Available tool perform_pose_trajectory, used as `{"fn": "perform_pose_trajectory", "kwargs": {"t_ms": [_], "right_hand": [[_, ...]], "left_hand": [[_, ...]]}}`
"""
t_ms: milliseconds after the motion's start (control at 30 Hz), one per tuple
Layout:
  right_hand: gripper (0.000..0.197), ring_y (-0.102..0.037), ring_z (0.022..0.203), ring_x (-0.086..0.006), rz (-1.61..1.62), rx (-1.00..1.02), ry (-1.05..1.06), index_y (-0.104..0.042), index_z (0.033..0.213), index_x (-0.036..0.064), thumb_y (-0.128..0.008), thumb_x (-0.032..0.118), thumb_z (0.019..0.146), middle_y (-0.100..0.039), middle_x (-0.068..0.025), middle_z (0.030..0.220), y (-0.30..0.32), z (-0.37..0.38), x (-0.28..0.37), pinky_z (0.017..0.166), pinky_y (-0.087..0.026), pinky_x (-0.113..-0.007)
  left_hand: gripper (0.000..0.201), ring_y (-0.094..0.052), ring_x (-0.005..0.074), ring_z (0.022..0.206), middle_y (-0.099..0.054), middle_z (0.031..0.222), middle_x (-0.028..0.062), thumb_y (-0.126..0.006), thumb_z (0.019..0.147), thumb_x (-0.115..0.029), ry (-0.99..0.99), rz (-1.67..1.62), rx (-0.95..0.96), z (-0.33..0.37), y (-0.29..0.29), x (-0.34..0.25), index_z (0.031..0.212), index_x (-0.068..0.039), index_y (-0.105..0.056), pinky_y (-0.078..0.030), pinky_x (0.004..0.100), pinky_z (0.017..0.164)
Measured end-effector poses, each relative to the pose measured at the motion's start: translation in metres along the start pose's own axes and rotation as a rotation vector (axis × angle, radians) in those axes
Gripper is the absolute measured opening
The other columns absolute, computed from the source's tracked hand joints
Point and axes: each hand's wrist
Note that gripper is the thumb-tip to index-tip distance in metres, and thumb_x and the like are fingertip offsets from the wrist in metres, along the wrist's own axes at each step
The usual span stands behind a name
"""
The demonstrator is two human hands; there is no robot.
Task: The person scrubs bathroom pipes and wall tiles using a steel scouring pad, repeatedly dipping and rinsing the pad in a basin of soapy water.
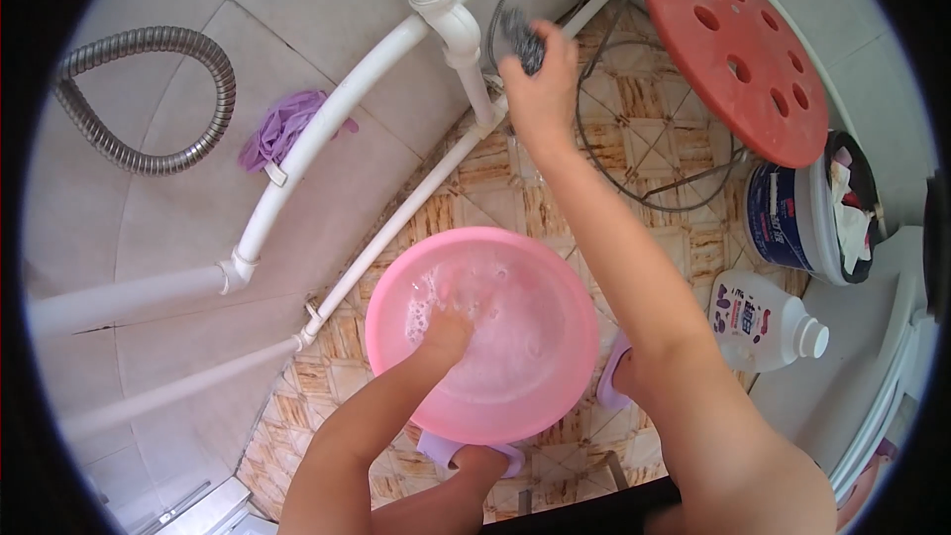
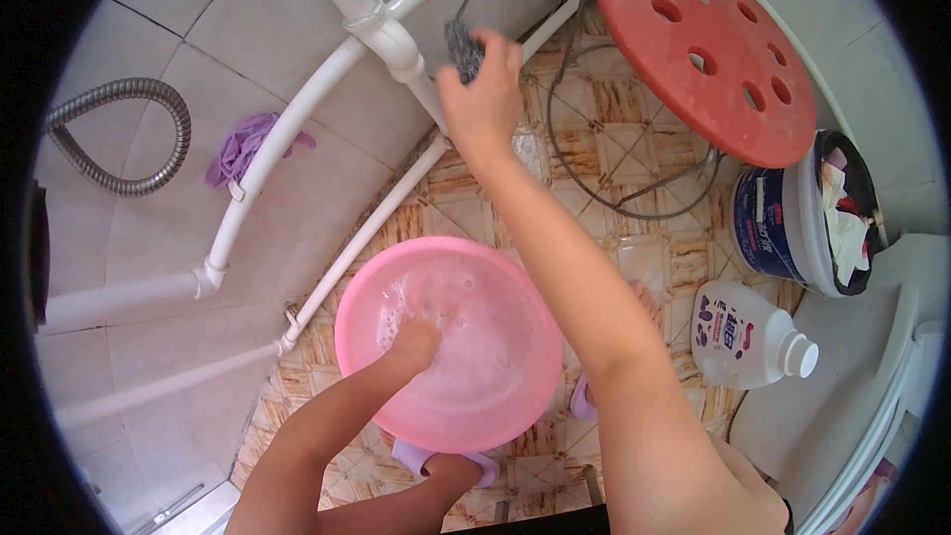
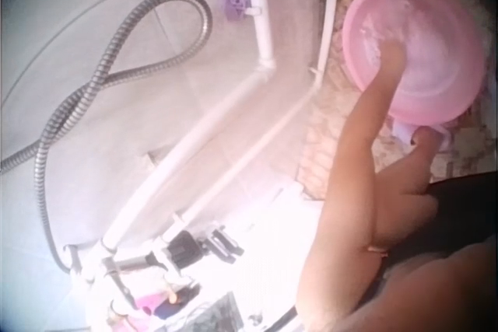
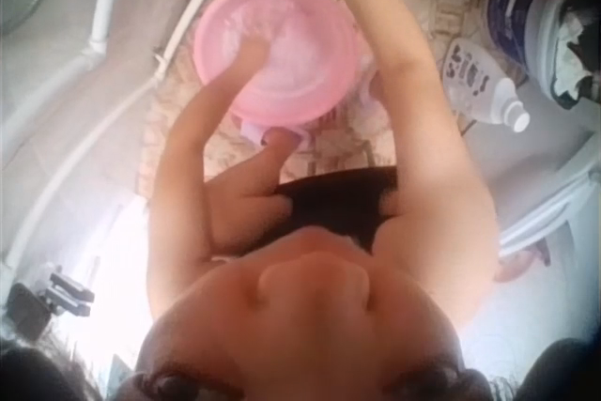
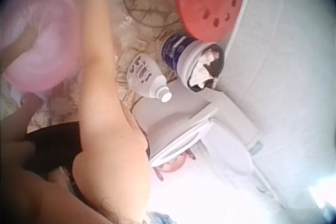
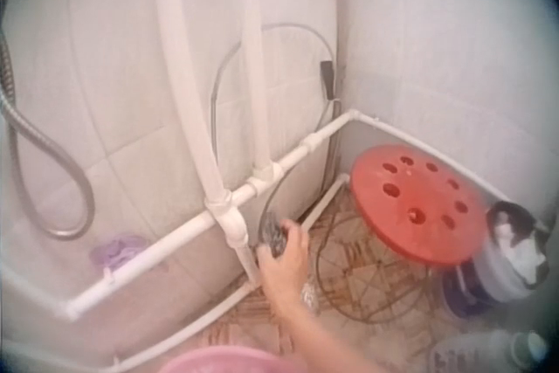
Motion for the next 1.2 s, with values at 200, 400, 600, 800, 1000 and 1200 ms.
{"fn": "perform_pose_trajectory", "kwargs": {"t_ms": [200,400,600,800,1000,1200], "right_hand": [[0.018,-0.057,0.079,-0.0291,0.196,-0.078,0.423,-0.058,0.091,0.0087,-0.065,0.013,0.075,-0.055,-0.0098,0.092,-0.004,0.024,0.057,0.065,-0.046,-0.036],[0.018,-0.058,0.075,-0.0278,-0.097,0.061,0.467,-0.056,0.088,0.0102,-0.066,0.015,0.074,-0.056,-0.0061,0.086,0.017,0.01,0.05,0.06,-0.045,-0.037],[0.02,-0.058,0.076,-0.0267,-0.198,0.02,0.472,-0.052,0.086,0.0101,-0.066,0.018,0.074,-0.055,-0.0041,0.087,0.012,0.023,0.066,0.059,-0.045,-0.039],[0.02,-0.057,0.075,-0.0285,-0.226,0.085,0.569,-0.051,0.084,0.0085,-0.066,0.02,0.078,-0.056,-0.0056,0.086,0.014,0.003,0.045,0.059,-0.044,-0.04],[0.021,-0.058,0.074,-0.031,-0.122,0.006,0.379,-0.055,0.089,0.0085,-0.068,0.02,0.076,-0.061,-0.0087,0.079,0.008,0.022,0.074,0.062,-0.044,-0.041],[0.018,-0.059,0.078,-0.032,-0.172,0.095,0.147,-0.06,0.082,0.0058,-0.069,0.019,0.074,-0.063,-0.0105,0.086,0.014,-0.012,0.038,0.065,-0.044,-0.041]], "left_hand": [[0.068,-0.046,0.031,0.117,-0.062,0.108,0.0107,-0.063,0.074,-0.016,-0.038,0.005,0.08,0.004,0.01,-0.002,0.136,-0.005,-0.037,-0.034,0.0509,0.096],[0.043,-0.044,0.032,0.122,-0.06,0.115,0.0097,-0.056,0.079,-0.011,0.047,-0.089,-0.094,0.001,-0.002,-0.006,0.122,-0.009,-0.055,-0.032,0.0517,0.097],[0.037,-0.052,0.0262,0.114,-0.062,0.111,0.0069,-0.056,0.079,-0.009,0.02,-0.07,0.056,0.005,0.006,-0.006,0.115,-0.009,-0.059,-0.031,0.0488,0.098],[0.038,-0.047,0.0299,0.118,-0.062,0.109,0.008,-0.059,0.077,-0.01,0.024,-0.113,0.062,0.008,0.003,-0.004,0.115,-0.008,-0.059,-0.031,0.0489,0.099],[0.035,-0.047,0.0321,0.118,-0.063,0.106,0.0093,-0.061,0.075,-0.01,0.027,-0.076,0.02,0.009,0.001,-0.008,0.11,-0.007,-0.063,-0.029,0.0516,0.101],[0.025,-0.052,0.0275,0.111,-0.064,0.101,0.0082,-0.06,0.076,-0.01,0.003,-0.146,0.052,0.001,0.015,0.0,0.099,-0.007,-0.066,-0.033,0.0493,0.097]]}}
Point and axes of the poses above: each hand's wrist, its own z-axis towards the middle knuckle, its own y-axis out of the back of the hand, x = y × z
